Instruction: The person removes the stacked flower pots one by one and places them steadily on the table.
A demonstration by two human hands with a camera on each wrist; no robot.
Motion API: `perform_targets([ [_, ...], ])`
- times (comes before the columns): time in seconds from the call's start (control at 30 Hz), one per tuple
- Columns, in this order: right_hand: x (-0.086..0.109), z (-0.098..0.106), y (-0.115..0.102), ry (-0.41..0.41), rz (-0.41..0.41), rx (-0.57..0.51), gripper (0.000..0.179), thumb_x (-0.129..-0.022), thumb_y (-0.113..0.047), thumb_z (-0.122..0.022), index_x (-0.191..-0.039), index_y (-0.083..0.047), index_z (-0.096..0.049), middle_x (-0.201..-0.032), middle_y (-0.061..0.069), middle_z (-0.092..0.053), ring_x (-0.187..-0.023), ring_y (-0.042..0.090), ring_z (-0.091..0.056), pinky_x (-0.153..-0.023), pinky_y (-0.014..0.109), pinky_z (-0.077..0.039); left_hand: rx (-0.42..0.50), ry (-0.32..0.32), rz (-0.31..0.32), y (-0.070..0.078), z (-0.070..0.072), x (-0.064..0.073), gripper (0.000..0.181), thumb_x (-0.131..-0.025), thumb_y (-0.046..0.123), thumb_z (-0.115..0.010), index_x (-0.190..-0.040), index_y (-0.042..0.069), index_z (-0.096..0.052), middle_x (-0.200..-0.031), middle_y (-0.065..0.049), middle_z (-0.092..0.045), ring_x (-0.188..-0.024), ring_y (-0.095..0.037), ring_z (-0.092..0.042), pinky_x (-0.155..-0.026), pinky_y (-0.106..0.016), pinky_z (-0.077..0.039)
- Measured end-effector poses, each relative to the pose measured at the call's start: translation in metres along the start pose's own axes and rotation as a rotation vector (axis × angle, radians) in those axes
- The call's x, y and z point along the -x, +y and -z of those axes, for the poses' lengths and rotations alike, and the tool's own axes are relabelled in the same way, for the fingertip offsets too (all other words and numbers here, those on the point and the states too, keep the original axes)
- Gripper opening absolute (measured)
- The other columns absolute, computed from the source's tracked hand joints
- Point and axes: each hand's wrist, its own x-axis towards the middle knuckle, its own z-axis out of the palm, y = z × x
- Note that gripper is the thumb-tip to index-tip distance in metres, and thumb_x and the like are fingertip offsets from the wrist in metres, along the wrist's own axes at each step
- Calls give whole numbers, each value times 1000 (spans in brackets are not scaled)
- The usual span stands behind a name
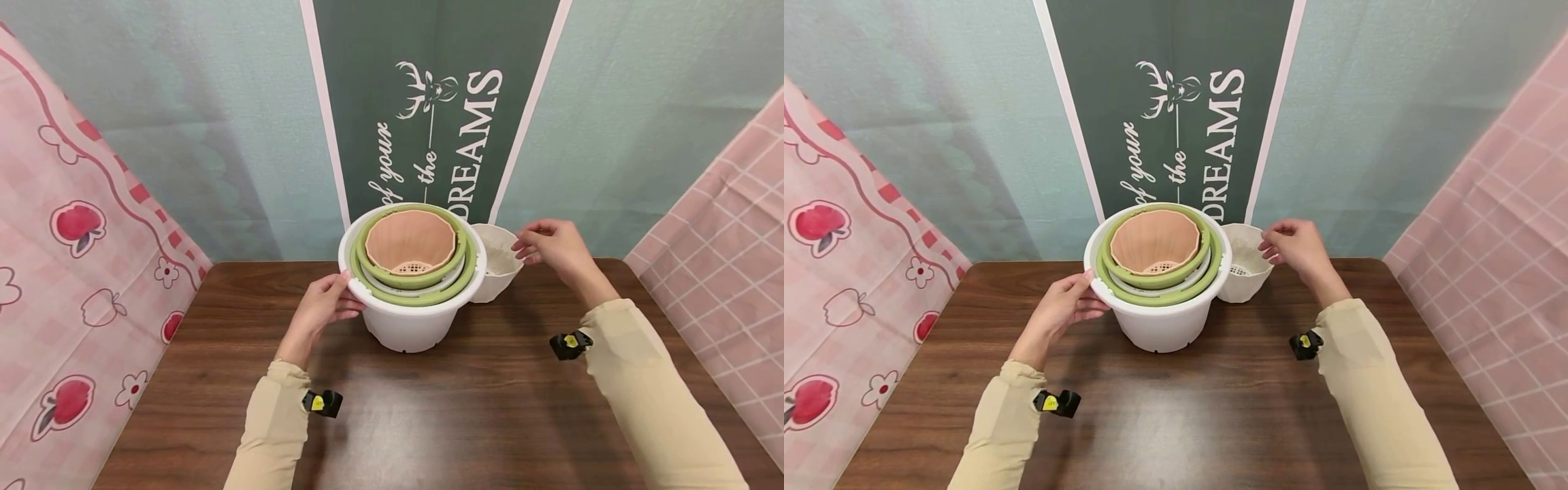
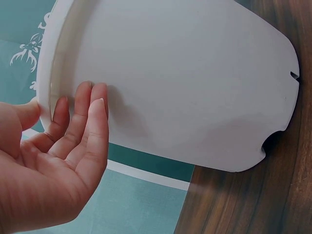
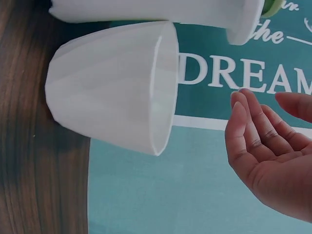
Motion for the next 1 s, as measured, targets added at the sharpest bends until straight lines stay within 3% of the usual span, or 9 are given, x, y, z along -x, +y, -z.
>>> perform_targets([
  [0.37,-1,2,-18,-96,-9,-162,17,-91,-9,-54,-100,6,-52,-75,-1,-67,-67,13,-65,-62,28,-55,-1,-2,-2,0,0,0,42,-97,34,-42,-112,-3,-53,-78,-8,-63,-76,-21,-66,-66,-28,-55],
  [0.67,1,-4,-36,-68,17,-84,28,-92,-13,-55,-107,10,-52,-77,4,-65,-69,16,-64,-64,30,-56,5,0,11,1,0,0,43,-97,35,-42,-116,-2,-52,-79,-7,-64,-73,-17,-65,-66,-27,-55],
  [1.0,1,-11,-47,-125,15,-88,29,-90,-12,-58,-107,11,-52,-78,6,-65,-67,16,-64,-61,31,-56,4,-7,6,2,0,1,42,-97,34,-42,-114,-3,-53,-79,-7,-64,-72,-16,-65,-66,-28,-55],
])
